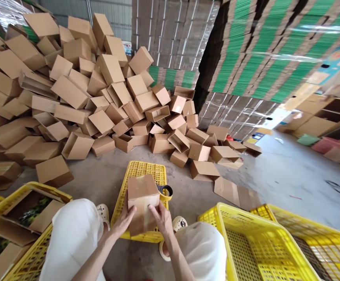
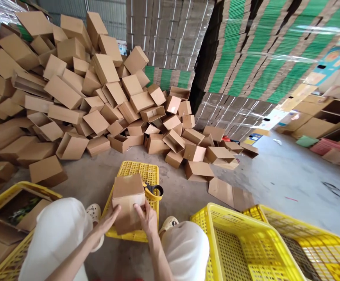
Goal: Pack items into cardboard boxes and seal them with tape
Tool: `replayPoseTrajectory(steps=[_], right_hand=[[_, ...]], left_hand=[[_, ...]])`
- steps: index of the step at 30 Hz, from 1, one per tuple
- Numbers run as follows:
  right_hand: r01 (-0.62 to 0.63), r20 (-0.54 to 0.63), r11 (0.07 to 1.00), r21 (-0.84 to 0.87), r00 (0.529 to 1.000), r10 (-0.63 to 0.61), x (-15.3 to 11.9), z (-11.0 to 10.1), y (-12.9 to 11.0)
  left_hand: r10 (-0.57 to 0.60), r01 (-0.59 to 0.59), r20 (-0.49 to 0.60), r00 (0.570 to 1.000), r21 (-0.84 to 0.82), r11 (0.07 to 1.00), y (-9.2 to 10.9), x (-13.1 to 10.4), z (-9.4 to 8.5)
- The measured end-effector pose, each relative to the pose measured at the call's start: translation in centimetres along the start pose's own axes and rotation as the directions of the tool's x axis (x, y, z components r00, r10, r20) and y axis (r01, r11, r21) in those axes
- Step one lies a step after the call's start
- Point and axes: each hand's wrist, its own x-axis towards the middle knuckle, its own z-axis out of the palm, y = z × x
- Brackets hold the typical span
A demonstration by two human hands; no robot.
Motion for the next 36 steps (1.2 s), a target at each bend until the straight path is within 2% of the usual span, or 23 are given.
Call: replayPoseTrajectory(steps=[4, 6, 9, 11, 14, 16, 18, 21, 24, 27, 30, 32, 36], right_hand=[[-0.018, -0.061, 0.97, -0.242, 0.998, 0.003, 1.3, -0.7, -1.9], [-0.039, -0.056, 0.96, -0.277, 0.998, 0.025, 1.2, 0.0, -1.3], [-0.043, -0.037, 0.947, -0.319, 0.999, 0.033, 0.4, 2.4, 0.9], [-0.006, -0.04, 0.943, -0.331, 0.999, -0.008, -0.1, 4.3, 2.3], [0.084, 0.006, 0.925, -0.371, 0.996, -0.088, -1.0, 6.4, 3.4], [0.151, 0.105, 0.898, -0.414, 0.987, -0.118, -2.2, 6.7, 3.6], [0.216, 0.223, 0.87, -0.444, 0.967, -0.126, -3.8, 6.1, 3.5], [0.27, 0.382, 0.848, -0.456, 0.92, -0.088, -5.6, 4.4, 2.7], [0.269, 0.544, 0.845, -0.462, 0.838, 0.031, -5.1, 2.7, 1.3], [0.225, 0.646, 0.843, -0.489, 0.742, 0.177, -2.7, 1.7, -0.2], [0.215, 0.695, 0.844, -0.492, 0.681, 0.231, -0.2, 1.6, -0.7], [0.23, 0.698, 0.848, -0.478, 0.685, 0.208, 1.1, 1.9, -0.4], [0.227, 0.611, 0.842, -0.489, 0.778, 0.145, 4.1, 2.7, 0.8]], left_hand=[[-0.136, 0.138, -0.032, 0.99, 0.079, 0.987, 0.3, 1.7, 0.3], [-0.189, 0.192, -0.034, 0.981, 0.177, 0.965, 0.4, 2.3, 0.6], [-0.279, 0.275, -0.027, 0.96, 0.281, 0.92, 0.2, 2.8, 1.8], [-0.205, 0.202, -0.022, 0.978, 0.321, 0.925, -0.3, 2.7, 2.9], [0.037, -0.019, -0.028, 0.999, 0.467, 0.884, -1.5, 1.8, 4.2], [0.2, -0.159, -0.007, 0.98, 0.578, 0.801, -2.6, 0.6, 4.3], [0.337, -0.297, 0.072, 0.939, 0.662, 0.688, -3.7, -0.9, 3.7], [0.401, -0.431, 0.223, 0.888, 0.705, 0.563, -5.0, -3.0, 2.0], [0.36, -0.492, 0.341, 0.869, 0.686, 0.537, -5.3, -3.3, 0.6], [0.258, -0.47, 0.398, 0.881, 0.665, 0.581, -4.5, -1.3, 0.0], [0.143, -0.409, 0.423, 0.895, 0.648, 0.642, -2.9, 2.0, 0.0], [0.094, -0.373, 0.427, 0.899, 0.639, 0.673, -1.6, 4.2, 0.1], [0.029, -0.299, 0.39, 0.92, 0.653, 0.696, 0.5, 8.0, -0.1]])
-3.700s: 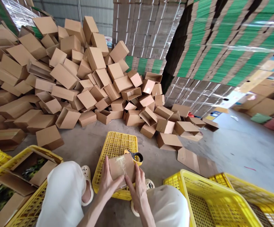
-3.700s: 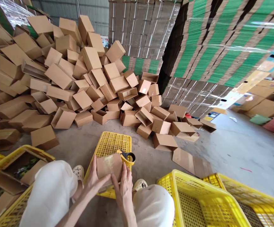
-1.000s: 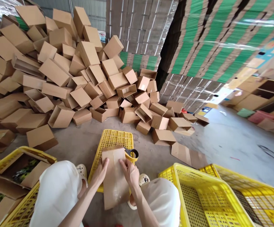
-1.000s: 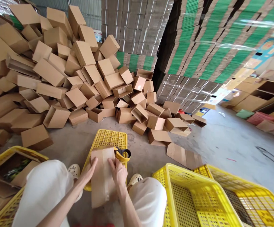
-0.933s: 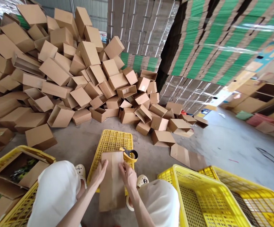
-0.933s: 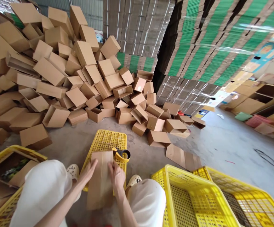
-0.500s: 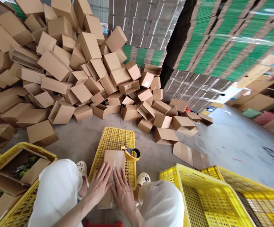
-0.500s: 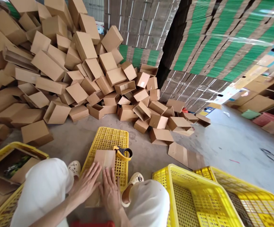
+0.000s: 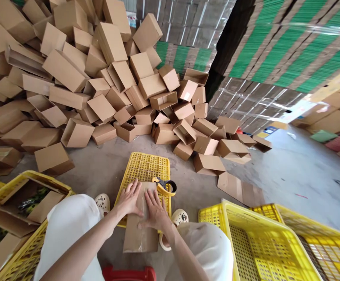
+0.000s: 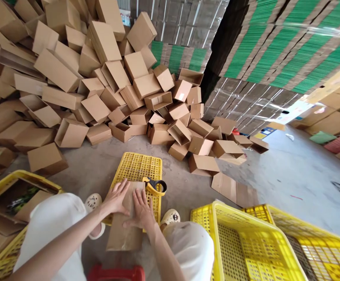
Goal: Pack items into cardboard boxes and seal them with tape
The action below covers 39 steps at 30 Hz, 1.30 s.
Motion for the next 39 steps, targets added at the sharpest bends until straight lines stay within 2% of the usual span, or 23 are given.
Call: replayPoseTrajectory(steps=[5, 10, 12, 16, 21, 24, 27, 31, 35, 39], right_hand=[[0.013, -0.025, 1.0, -0.027, 1.0, -0.013, 4.5, -2.5, 1.4], [0.073, -0.058, 0.997, -0.022, 0.996, -0.074, 7.6, -4.2, 2.3], [0.067, -0.103, 0.998, 0.0, 0.992, -0.067, 8.3, -4.1, 2.6], [0.05, -0.281, 0.996, 0.067, 0.959, -0.029, 9.0, -3.0, 2.8], [0.001, -0.413, 0.997, 0.075, 0.91, 0.03, 8.8, -1.7, 1.5], [-0.005, -0.443, 1.0, -0.012, 0.897, -0.001, 7.5, -0.7, 0.6], [0.04, -0.402, 0.996, -0.075, 0.913, -0.068, 4.8, 0.9, 0.1], [0.178, -0.337, 0.98, -0.084, 0.921, -0.197, -1.0, 3.9, -0.2], [0.259, -0.249, 0.962, -0.086, 0.929, -0.273, -6.3, 7.1, -0.6], [0.274, -0.21, 0.956, -0.1, 0.934, -0.29, -8.0, 9.0, -0.5]], left_hand=[[-0.03, 0.029, -0.023, 0.999, -0.017, 0.999, -0.7, 2.8, -1.6], [-0.049, 0.047, -0.05, 0.998, -0.039, 0.998, -1.5, 4.6, -1.8], [-0.067, 0.063, -0.071, 0.995, -0.059, 0.996, -1.7, 5.1, -1.6], [-0.15, 0.135, -0.137, 0.979, -0.111, 0.985, -1.3, 5.8, -0.6], [-0.227, 0.197, -0.208, 0.951, -0.156, 0.968, -0.4, 6.2, 0.1], [-0.24, 0.203, -0.234, 0.942, -0.173, 0.964, -0.1, 6.2, 0.1], [-0.252, 0.211, -0.249, 0.935, -0.182, 0.96, 0.0, 6.0, 0.1], [-0.266, 0.224, -0.257, 0.929, -0.18, 0.958, 0.0, 5.7, 0.3], [-0.263, 0.226, -0.268, 0.927, -0.164, 0.96, 0.3, 5.5, 0.3], [-0.243, 0.211, -0.295, 0.924, -0.138, 0.968, 0.6, 5.0, 0.6]])
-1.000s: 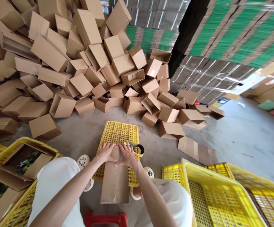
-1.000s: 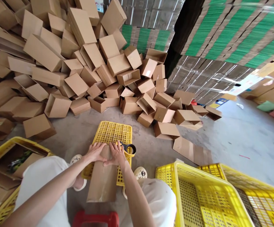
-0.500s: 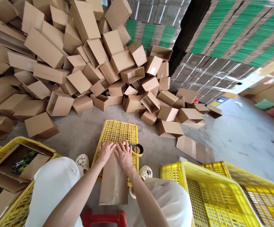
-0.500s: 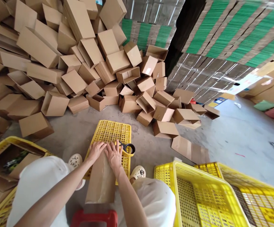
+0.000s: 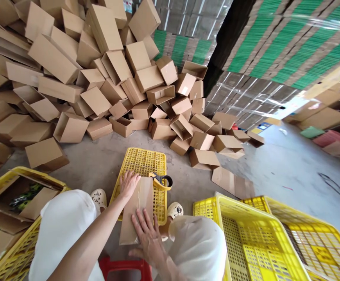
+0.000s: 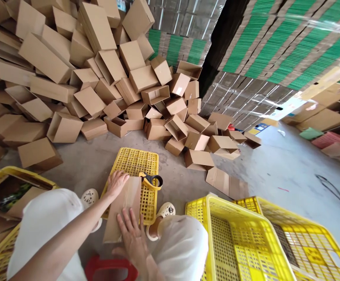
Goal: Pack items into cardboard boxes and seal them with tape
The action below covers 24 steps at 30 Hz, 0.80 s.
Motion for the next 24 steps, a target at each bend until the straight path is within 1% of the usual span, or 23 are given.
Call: replayPoseTrajectory(steps=[2, 4, 7, 10, 14, 16, 19, 21, 24], right_hand=[[0.008, -0.005, 1.0, -0.01, 1.0, -0.008, 0.1, 0.5, 0.3], [0.044, -0.012, 0.999, -0.012, 0.999, -0.044, 0.3, 0.8, 0.7], [0.09, -0.025, 0.996, 0.002, 0.996, -0.09, 0.3, 0.9, 1.0], [0.111, -0.014, 0.993, 0.03, 0.994, -0.111, 0.2, 0.7, 0.8], [0.12, -0.009, 0.992, 0.049, 0.993, -0.12, 0.1, 0.2, -0.1], [0.125, -0.014, 0.991, 0.057, 0.992, -0.124, 0.0, 0.2, -0.5], [0.141, -0.021, 0.986, 0.083, 0.99, -0.14, -0.4, 0.5, -0.7], [0.144, -0.059, 0.985, 0.097, 0.989, -0.139, -0.7, 0.7, -0.7], [0.085, -0.15, 0.993, 0.082, 0.986, -0.072, -0.9, 0.4, -0.5]], left_hand=[[0.047, -0.046, -0.023, 0.999, 0.029, 0.999, -0.1, -0.6, 0.2], [0.125, -0.123, -0.026, 0.992, 0.066, 0.99, -0.4, -1.6, 0.4], [0.226, -0.227, 0.017, 0.974, 0.094, 0.969, -0.8, -3.9, 0.4], [0.283, -0.287, 0.061, 0.957, 0.081, 0.954, -0.9, -6.9, 0.4], [0.338, -0.346, 0.109, 0.935, 0.064, 0.936, -1.0, -11.3, 0.5], [0.34, -0.35, 0.121, 0.933, 0.077, 0.934, -1.4, -13.4, 0.6], [0.342, -0.354, 0.117, 0.932, 0.105, 0.929, -2.8, -16.6, 0.7], [0.378, -0.387, 0.098, 0.921, 0.109, 0.915, -3.8, -18.8, 0.8], [0.425, -0.429, 0.064, 0.903, 0.107, 0.897, -4.8, -21.5, 1.2]])
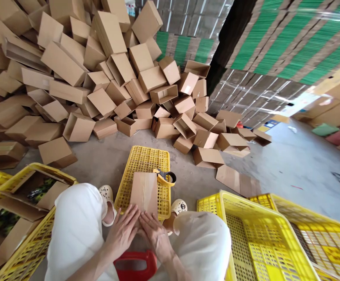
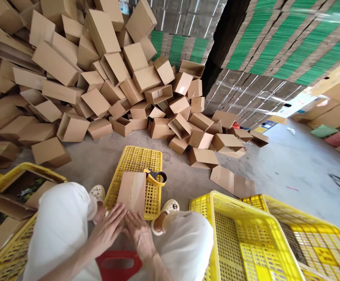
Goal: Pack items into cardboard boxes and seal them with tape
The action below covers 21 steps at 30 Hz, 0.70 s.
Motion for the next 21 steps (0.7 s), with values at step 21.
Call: replayPoseTrajectory(steps=[21], right_hand=[[-0.11, -0.039, 0.952, -0.286, 0.994, 0.103, 0.4, -0.2, 0.6]], left_hand=[[0.059, -0.057, -0.007, 0.998, 0.173, 0.983, -2.6, 5.4, -1.1]])
